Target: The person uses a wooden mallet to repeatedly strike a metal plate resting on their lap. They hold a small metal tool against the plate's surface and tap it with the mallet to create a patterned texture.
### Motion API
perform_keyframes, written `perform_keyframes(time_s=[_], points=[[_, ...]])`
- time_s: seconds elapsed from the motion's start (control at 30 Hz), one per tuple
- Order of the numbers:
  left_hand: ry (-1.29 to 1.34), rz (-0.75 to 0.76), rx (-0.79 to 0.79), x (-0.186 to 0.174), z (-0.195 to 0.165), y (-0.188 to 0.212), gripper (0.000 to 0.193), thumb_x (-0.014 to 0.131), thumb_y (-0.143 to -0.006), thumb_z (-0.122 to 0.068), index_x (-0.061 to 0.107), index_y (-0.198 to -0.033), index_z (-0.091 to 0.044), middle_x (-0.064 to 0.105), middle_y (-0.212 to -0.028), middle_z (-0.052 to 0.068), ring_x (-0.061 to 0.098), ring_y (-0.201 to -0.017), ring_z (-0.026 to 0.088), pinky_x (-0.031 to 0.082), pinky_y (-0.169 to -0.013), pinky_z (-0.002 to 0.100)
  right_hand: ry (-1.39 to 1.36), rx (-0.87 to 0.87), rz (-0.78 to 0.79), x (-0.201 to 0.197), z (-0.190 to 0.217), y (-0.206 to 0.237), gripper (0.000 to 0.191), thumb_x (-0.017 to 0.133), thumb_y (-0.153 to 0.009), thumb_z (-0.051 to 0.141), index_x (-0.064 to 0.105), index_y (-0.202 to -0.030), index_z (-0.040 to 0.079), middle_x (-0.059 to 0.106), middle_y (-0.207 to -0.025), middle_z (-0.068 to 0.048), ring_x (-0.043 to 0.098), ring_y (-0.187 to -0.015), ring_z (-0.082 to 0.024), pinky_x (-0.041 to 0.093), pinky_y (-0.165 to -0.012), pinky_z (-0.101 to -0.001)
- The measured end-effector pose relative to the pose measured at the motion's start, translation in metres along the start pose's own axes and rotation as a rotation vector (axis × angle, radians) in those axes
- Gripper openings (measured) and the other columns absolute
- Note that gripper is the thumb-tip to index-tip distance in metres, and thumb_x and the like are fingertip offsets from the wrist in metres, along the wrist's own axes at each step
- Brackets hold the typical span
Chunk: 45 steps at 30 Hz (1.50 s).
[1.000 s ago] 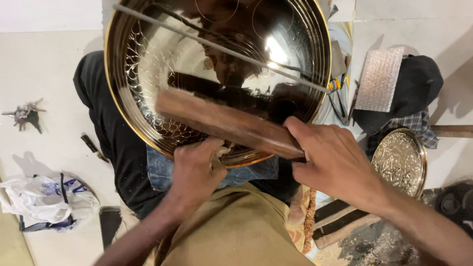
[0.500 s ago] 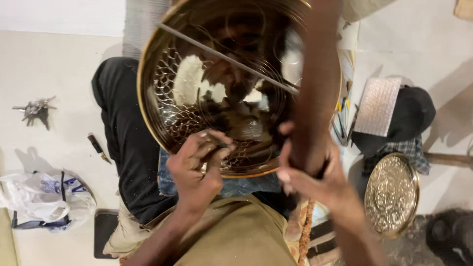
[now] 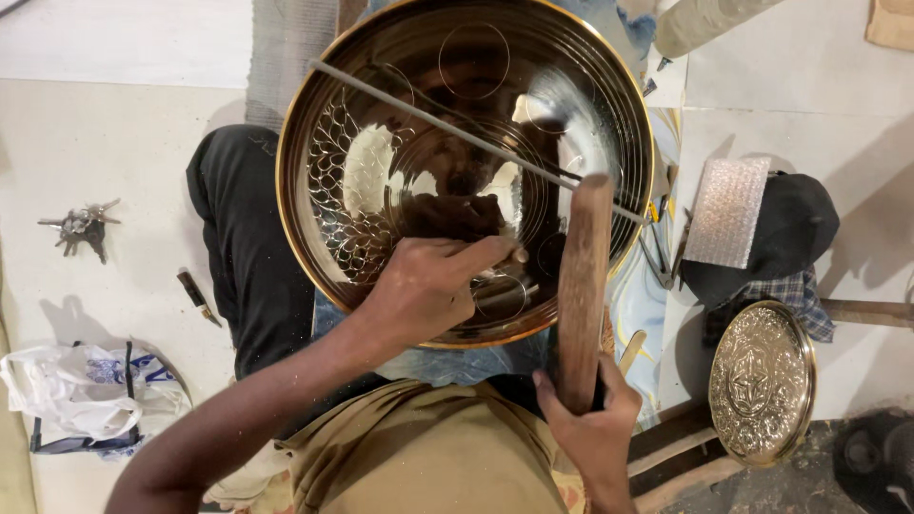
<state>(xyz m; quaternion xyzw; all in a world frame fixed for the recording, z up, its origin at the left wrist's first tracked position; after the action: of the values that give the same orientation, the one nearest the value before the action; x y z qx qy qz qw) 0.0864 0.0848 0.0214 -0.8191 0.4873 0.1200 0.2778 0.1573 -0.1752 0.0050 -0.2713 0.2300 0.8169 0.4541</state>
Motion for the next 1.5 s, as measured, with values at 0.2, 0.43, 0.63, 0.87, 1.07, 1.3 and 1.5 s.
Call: perform_keyframes(time_s=[0.2,0.43,0.63,0.87,1.07,1.3,1.5], points=[[-0.118,0.213,0.043,0.010,0.012,-0.009,0.056,0.065,-0.071,0.006,0.070,-0.123,-0.014,0.066,-0.067,0.011,0.066,-0.060,0.030,0.051,-0.054,0.044,-0.032,-0.134,0.022,-0.009,0.029,-0.030,0.032,0.088,-0.071,0.008,0.067,-0.094,0.000,0.071,-0.076,-0.004,0.063,-0.066,-0.008,0.053,-0.063,-0.0256],[-0.176,0.380,-0.005,0.018,0.024,-0.011,0.045,0.067,-0.071,0.002,0.071,-0.113,-0.014,0.071,-0.072,0.010,0.068,-0.058,0.025,0.053,-0.056,0.040,0.389,-0.270,0.213,-0.032,0.074,-0.066,0.032,0.078,-0.073,0.007,0.065,-0.101,-0.002,0.069,-0.075,-0.018,0.075,-0.072,-0.034,0.052,-0.059,-0.0341],[-0.119,0.166,0.003,0.015,0.018,0.005,0.049,0.064,-0.066,0.005,0.073,-0.112,-0.008,0.075,-0.084,0.014,0.072,-0.067,0.027,0.059,-0.064,0.039,0.272,-0.234,0.414,-0.039,0.099,-0.092,0.036,0.071,-0.067,0.009,0.059,-0.099,0.000,0.068,-0.070,-0.016,0.074,-0.060,-0.027,0.053,-0.057,-0.0360],[-0.130,-0.018,0.027,0.014,0.012,0.017,0.041,0.064,-0.068,0.002,0.070,-0.107,-0.010,0.074,-0.090,0.013,0.075,-0.081,0.028,0.063,-0.079,0.039,0.514,-0.350,0.519,-0.037,0.110,-0.106,0.048,0.076,-0.060,0.011,0.057,-0.103,-0.001,0.062,-0.065,-0.021,0.064,-0.059,-0.040,0.048,-0.057,-0.0444],[-0.148,0.115,-0.144,0.023,0.020,0.023,0.044,0.067,-0.071,0.004,0.075,-0.111,-0.011,0.075,-0.079,0.013,0.073,-0.065,0.026,0.062,-0.065,0.038,0.459,-0.346,0.581,-0.033,0.113,-0.113,0.048,0.075,-0.062,0.011,0.056,-0.105,0.001,0.064,-0.065,-0.019,0.067,-0.060,-0.037,0.050,-0.057,-0.0435],[-0.176,0.098,0.071,0.018,0.015,0.018,0.057,0.062,-0.071,0.003,0.062,-0.125,-0.013,0.073,-0.085,0.013,0.075,-0.079,0.029,0.062,-0.072,0.041,0.302,-0.368,0.429,-0.031,0.084,-0.094,0.043,0.071,-0.068,0.011,0.057,-0.108,0.002,0.067,-0.075,-0.018,0.070,-0.060,-0.033,0.051,-0.053,-0.0399],[-0.280,0.698,-0.246,0.027,0.021,0.003,0.072,0.055,-0.080,0.005,0.052,-0.146,-0.026,0.066,-0.062,0.010,0.064,-0.046,0.023,0.058,-0.047,0.037,0.185,-0.167,0.225,-0.030,0.077,-0.071,0.038,0.074,-0.072,0.014,0.061,-0.104,0.000,0.067,-0.067,-0.019,0.066,-0.054,-0.036,0.050,-0.051,-0.0403]])
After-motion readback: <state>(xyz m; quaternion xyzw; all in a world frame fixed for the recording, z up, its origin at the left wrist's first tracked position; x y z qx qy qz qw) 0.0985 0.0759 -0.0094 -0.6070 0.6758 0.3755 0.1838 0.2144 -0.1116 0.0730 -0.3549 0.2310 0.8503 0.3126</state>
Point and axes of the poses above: each hand's wrist, its own y-axis away from the middle knuckle, its own x-axis out of the palm, z = x × y, the point moved 4 cm from there along -y, towards the middle knuckle
